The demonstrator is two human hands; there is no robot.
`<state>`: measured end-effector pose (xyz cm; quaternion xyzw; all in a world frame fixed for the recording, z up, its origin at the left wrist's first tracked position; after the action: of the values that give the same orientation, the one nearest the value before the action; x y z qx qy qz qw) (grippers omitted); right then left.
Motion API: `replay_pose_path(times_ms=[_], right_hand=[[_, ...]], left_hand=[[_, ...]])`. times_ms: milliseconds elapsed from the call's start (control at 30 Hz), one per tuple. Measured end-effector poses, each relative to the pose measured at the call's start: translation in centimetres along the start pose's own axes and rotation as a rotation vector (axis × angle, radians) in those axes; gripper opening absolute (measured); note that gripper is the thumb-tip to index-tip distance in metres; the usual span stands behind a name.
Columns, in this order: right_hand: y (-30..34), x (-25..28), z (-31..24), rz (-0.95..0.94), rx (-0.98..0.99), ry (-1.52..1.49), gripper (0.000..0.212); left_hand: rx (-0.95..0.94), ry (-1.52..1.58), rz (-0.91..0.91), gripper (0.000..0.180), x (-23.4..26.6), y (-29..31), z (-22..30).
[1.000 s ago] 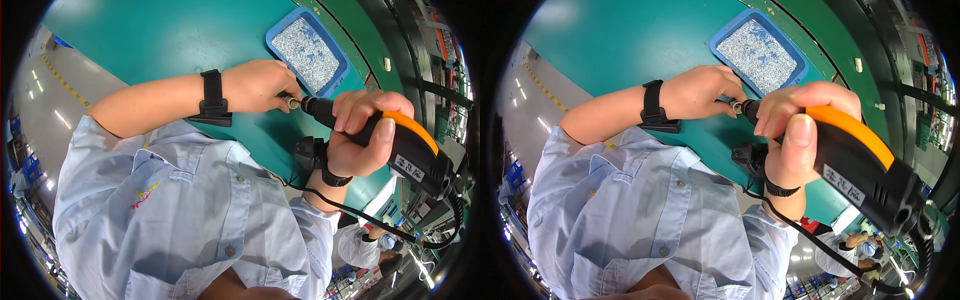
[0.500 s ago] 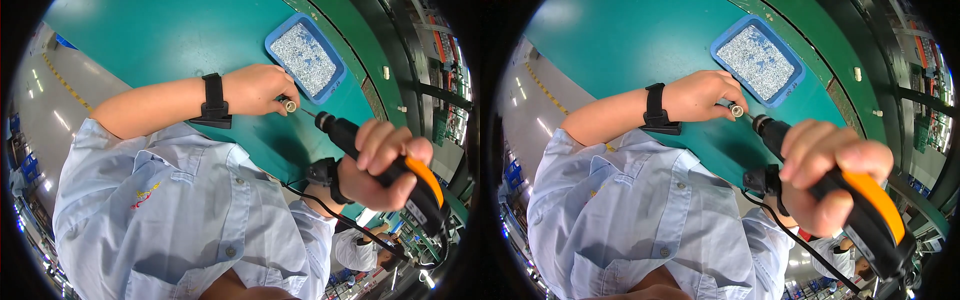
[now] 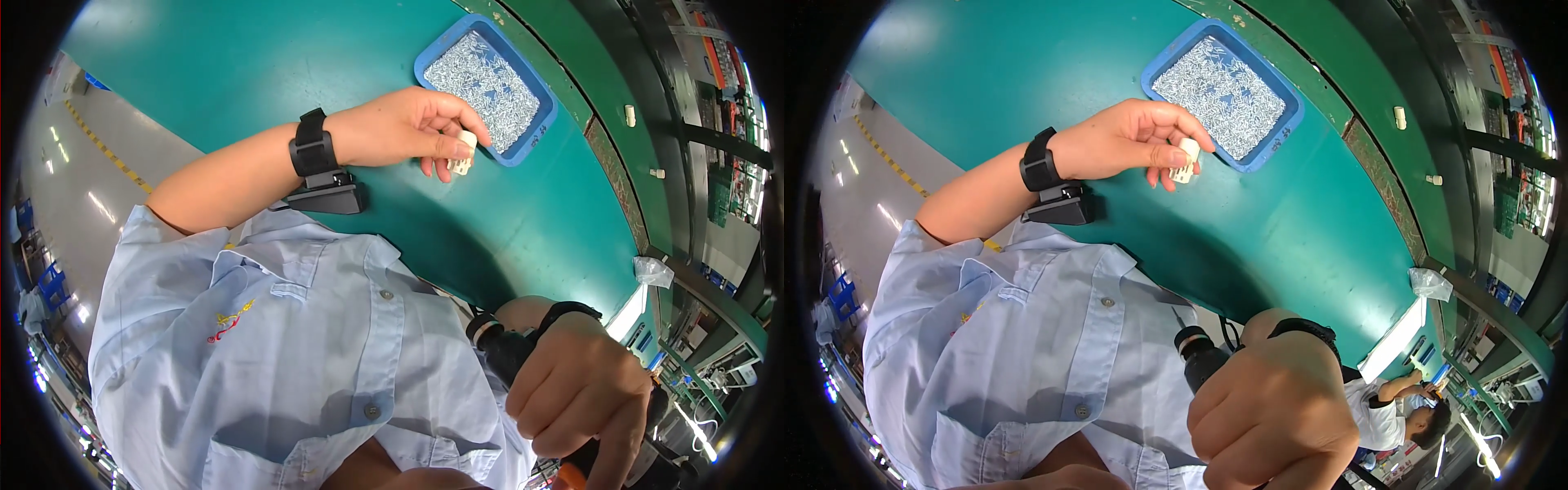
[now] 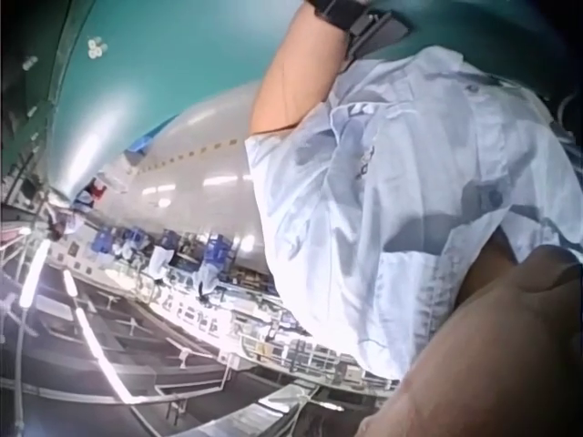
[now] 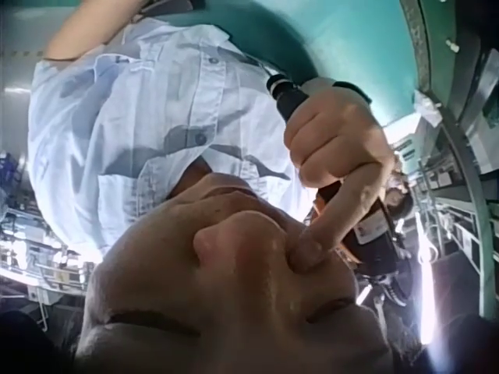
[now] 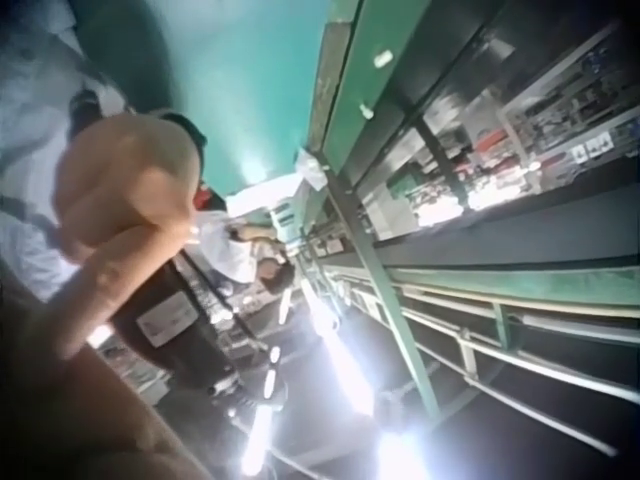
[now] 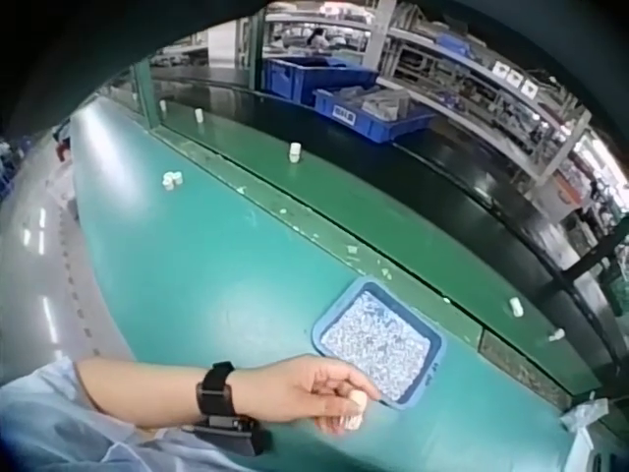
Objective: The person picks up a white plastic component, inserts a small metal screw from a blue tray into it, and tightens it using an electric screwdriver. This process is repeated for several components, which are then placed onto a green conveyor belt.
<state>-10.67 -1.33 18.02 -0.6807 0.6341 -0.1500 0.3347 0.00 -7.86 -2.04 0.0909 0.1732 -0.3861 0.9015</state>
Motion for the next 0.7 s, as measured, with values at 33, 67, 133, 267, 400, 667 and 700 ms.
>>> replay_pose_path(times_ms=[33, 67, 133, 267, 400, 667, 700], right_hand=[[-0.1, 0.1, 0.1, 0.032, 0.001, -0.014, 0.022], [-0.2, 0.1, 0.2, 0.034, 0.001, -0.014, 0.022], [-0.2, 0.2, 0.0, 0.059, 0.032, 0.000, 0.022], [0.0, 0.6, -0.3, 0.067, 0.072, 0.003, 0.025], [0.1, 0.8, -0.7, 0.092, 0.086, -0.010, 0.030], [1.1, 2.5, -2.1, 0.023, 0.001, 0.113, 0.018], [1.3, 3.0, -2.3, 0.006, -0.059, 0.166, 0.028]], left_hand=[[0.041, 0.053, -0.029, 0.028, -0.1, 0.0, 0.0], [0.042, 0.055, -0.030, 0.028, -0.1, 0.0, 0.1], [0.088, 0.097, -0.027, 0.030, -0.1, -0.1, 0.0], [0.117, 0.128, -0.026, 0.033, -0.1, -0.1, -0.1], [0.087, 0.149, -0.040, 0.036, 0.0, -0.1, -0.4], [0.073, 0.115, -0.036, 0.045, -0.3, 0.1, 0.0], [0.063, 0.104, -0.037, 0.047, -0.4, 0.0, 0.0]])
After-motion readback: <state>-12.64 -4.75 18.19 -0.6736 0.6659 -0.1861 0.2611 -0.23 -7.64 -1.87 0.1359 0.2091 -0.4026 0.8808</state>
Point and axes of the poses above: each hand's wrist, its own y-axis away from the middle knuckle, its own x-axis out of the back of the hand, z = x × y, the point moved 7 cm from there along -y, towards the middle knuckle, and after that the axes turned 10 degrees about -z, right-handed, at the moved point
